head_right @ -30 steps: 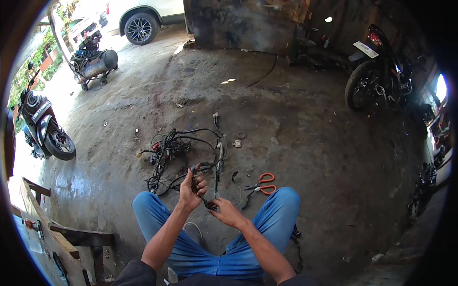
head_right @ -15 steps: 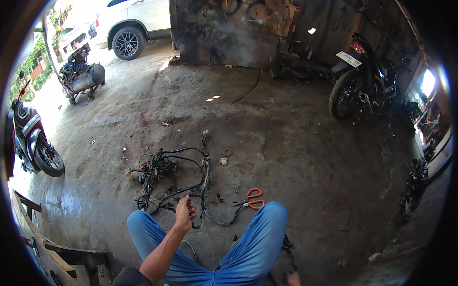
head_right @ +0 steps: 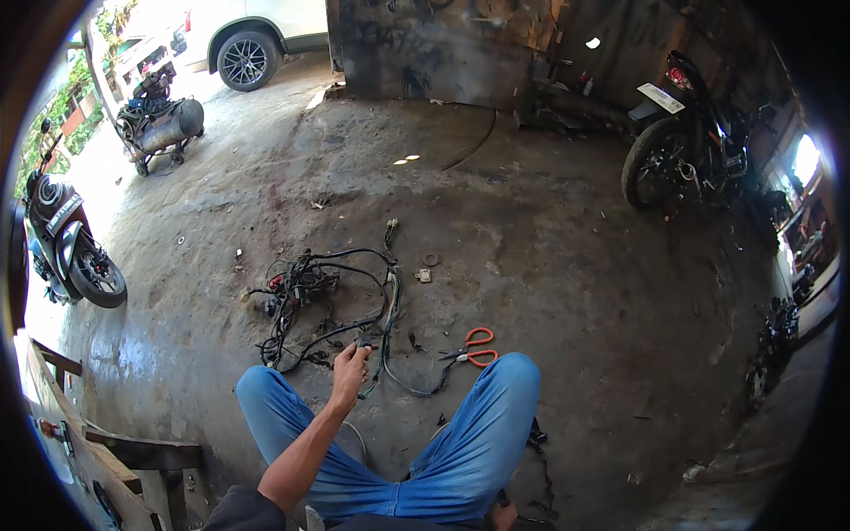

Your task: Repairing or modifying a motorcycle wiring harness by cutting tape and inspecting wires.

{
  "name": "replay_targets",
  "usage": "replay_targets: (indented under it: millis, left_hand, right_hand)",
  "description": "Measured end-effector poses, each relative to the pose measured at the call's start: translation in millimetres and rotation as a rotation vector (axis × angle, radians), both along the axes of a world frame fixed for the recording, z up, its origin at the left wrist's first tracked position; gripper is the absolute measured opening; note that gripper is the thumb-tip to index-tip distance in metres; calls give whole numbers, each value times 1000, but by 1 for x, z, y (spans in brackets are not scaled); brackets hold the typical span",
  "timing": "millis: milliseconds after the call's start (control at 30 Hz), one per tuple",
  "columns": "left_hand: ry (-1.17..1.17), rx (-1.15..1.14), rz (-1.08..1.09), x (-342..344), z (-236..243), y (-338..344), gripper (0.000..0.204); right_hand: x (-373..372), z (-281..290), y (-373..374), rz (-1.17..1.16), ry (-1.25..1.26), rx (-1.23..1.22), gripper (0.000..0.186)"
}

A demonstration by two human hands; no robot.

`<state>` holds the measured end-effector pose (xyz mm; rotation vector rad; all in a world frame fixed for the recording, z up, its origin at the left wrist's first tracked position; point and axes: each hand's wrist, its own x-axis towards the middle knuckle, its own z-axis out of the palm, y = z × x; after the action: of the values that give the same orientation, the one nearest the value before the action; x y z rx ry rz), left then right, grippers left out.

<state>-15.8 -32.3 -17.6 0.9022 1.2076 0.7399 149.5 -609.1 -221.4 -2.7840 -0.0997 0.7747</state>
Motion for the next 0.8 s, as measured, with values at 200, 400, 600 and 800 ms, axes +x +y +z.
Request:
replay_targets:
  millis: [200, 400, 600, 800]
  left_hand:
    - [148, 418, -37, 10, 9, -5, 25]
    - [332, 415, -45, -14, 19, -5, 28]
    - [492, 454, -167, 17, 13, -15, 35]
    - [452, 399, -213, 12, -28, -12, 44]
  right_hand:
    - [11, 20, 37, -180, 72, 118, 46]
    - [52, 147, 206, -443, -288, 577, 49]
    - [72, 315, 366, 135, -384, 1424, 22]
    - [23, 283, 484, 832, 226, 938, 23]
